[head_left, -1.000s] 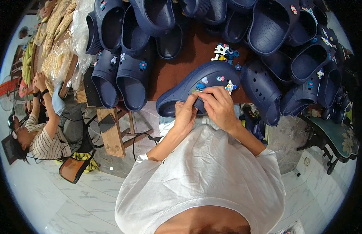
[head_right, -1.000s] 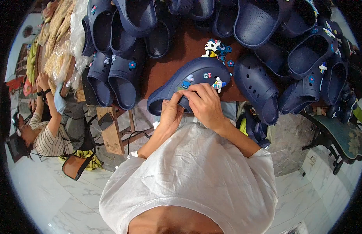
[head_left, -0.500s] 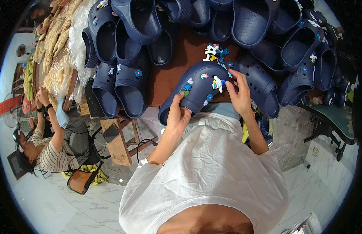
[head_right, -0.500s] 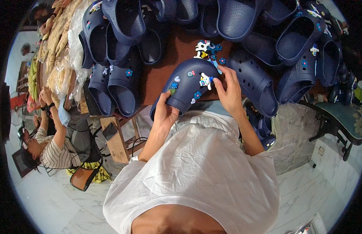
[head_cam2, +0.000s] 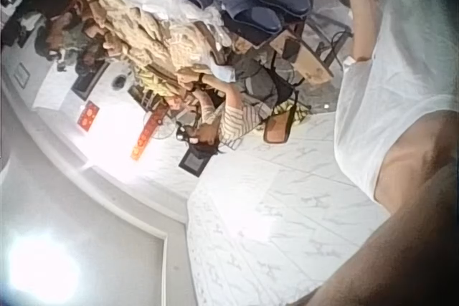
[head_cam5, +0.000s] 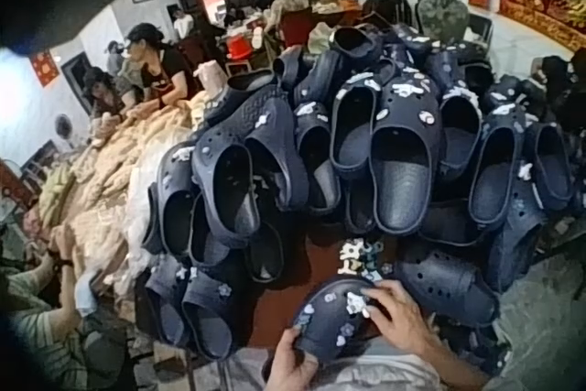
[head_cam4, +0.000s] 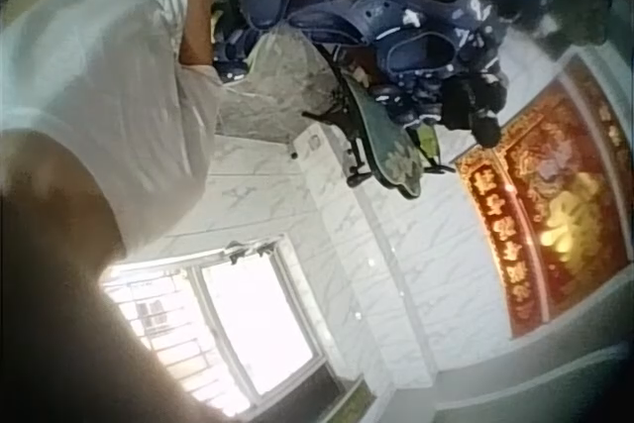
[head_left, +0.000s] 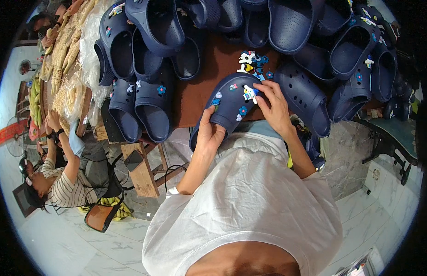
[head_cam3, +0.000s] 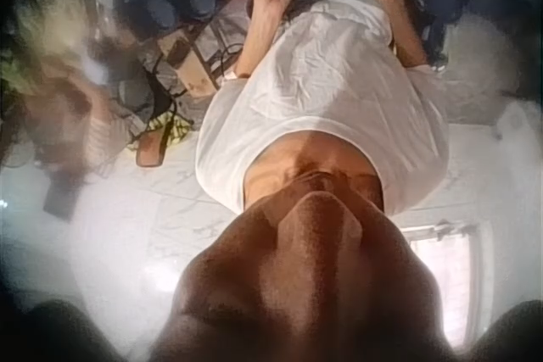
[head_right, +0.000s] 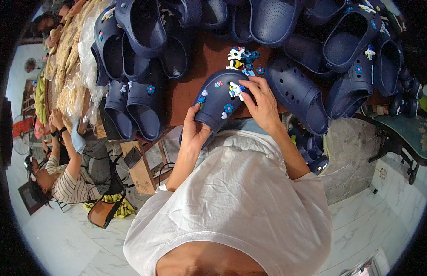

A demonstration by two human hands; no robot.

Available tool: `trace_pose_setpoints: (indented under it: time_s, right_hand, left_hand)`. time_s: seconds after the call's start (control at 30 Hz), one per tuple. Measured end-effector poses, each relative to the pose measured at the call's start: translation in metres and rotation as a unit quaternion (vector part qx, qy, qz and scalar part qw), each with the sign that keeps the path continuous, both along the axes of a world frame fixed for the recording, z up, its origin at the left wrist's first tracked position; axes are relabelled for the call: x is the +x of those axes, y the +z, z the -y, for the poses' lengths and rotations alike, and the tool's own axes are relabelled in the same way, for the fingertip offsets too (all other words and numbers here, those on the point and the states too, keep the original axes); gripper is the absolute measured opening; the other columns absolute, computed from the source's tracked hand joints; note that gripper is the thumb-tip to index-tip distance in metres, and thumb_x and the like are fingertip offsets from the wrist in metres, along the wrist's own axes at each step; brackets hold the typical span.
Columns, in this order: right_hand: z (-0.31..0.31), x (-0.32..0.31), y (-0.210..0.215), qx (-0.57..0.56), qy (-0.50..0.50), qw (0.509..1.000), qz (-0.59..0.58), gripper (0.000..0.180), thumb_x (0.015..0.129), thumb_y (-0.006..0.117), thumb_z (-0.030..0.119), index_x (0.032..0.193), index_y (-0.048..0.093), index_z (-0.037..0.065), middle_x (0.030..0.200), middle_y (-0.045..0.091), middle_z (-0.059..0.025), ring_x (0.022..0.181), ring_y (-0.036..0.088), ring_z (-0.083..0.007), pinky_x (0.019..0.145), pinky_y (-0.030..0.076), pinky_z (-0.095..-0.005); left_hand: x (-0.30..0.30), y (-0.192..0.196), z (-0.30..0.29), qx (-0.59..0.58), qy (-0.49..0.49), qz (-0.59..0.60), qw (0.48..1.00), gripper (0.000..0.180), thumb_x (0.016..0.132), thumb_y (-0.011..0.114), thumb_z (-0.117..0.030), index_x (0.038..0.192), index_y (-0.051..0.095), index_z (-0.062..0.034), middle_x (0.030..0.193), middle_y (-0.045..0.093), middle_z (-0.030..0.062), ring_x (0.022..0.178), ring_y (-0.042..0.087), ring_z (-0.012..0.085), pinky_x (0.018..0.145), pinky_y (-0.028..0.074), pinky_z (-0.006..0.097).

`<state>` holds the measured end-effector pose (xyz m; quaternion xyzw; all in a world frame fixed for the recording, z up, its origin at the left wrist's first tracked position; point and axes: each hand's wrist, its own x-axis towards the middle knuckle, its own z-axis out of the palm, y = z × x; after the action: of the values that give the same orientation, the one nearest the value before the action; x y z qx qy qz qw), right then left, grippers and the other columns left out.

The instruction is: Attaching decorative charms to the holes of rubber clogs.

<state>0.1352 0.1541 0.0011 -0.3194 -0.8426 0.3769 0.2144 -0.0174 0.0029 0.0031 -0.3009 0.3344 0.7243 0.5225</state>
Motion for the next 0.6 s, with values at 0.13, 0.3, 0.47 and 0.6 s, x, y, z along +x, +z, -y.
trace_pose_setpoints:
  time_s: [0.13,0.3,0.47,0.6]
  right_hand:
    - [-0.001,-0.002,-0.004,-0.004,0.006,1.0,0.018,0.029,0.092,0.061,0.016,0.12,0.062,0.011,0.125,0.05,-0.0158,0.114,0.053,-0.0338,0.097,0.044,-0.041]
    - [-0.001,-0.005,-0.001,0.008,0.005,1.0,0.014,0.031,0.089,0.064,0.02,0.119,0.062,0.011,0.124,0.05,-0.0159,0.115,0.052,-0.0347,0.097,0.044,-0.0421]
    - [0.0,-0.009,-0.004,0.01,-0.005,1.0,-0.001,0.034,0.084,0.071,0.017,0.116,0.064,0.009,0.123,0.052,-0.0169,0.113,0.054,-0.0335,0.093,0.045,-0.0394]
    - [0.0,-0.013,-0.007,0.008,-0.025,0.999,-0.019,0.028,0.083,0.072,0.018,0.107,0.064,0.007,0.119,0.052,-0.0159,0.109,0.055,-0.0337,0.092,0.045,-0.0406]
  left_hand:
    - [0.001,0.009,-0.004,0.041,0.006,0.0,0.999,0.04,0.089,0.064,-0.015,0.123,0.049,0.0018,0.124,0.059,0.0185,0.114,0.059,0.0317,0.103,0.047,0.047]
    - [0.008,0.004,-0.004,0.028,-0.073,-0.076,0.994,0.037,0.09,0.064,-0.011,0.123,0.051,-0.0022,0.121,0.061,0.0131,0.109,0.062,0.0231,0.096,0.052,0.038]
    - [0.008,-0.015,-0.001,0.024,-0.15,-0.117,0.981,0.027,0.086,0.064,-0.003,0.112,0.057,0.0,0.105,0.065,0.0089,0.096,0.065,0.0193,0.091,0.053,0.034]
    - [0.007,-0.019,-0.002,0.023,-0.157,-0.094,0.983,0.023,0.084,0.063,-0.001,0.107,0.059,0.001,0.102,0.065,0.0094,0.096,0.065,0.0195,0.089,0.053,0.033]
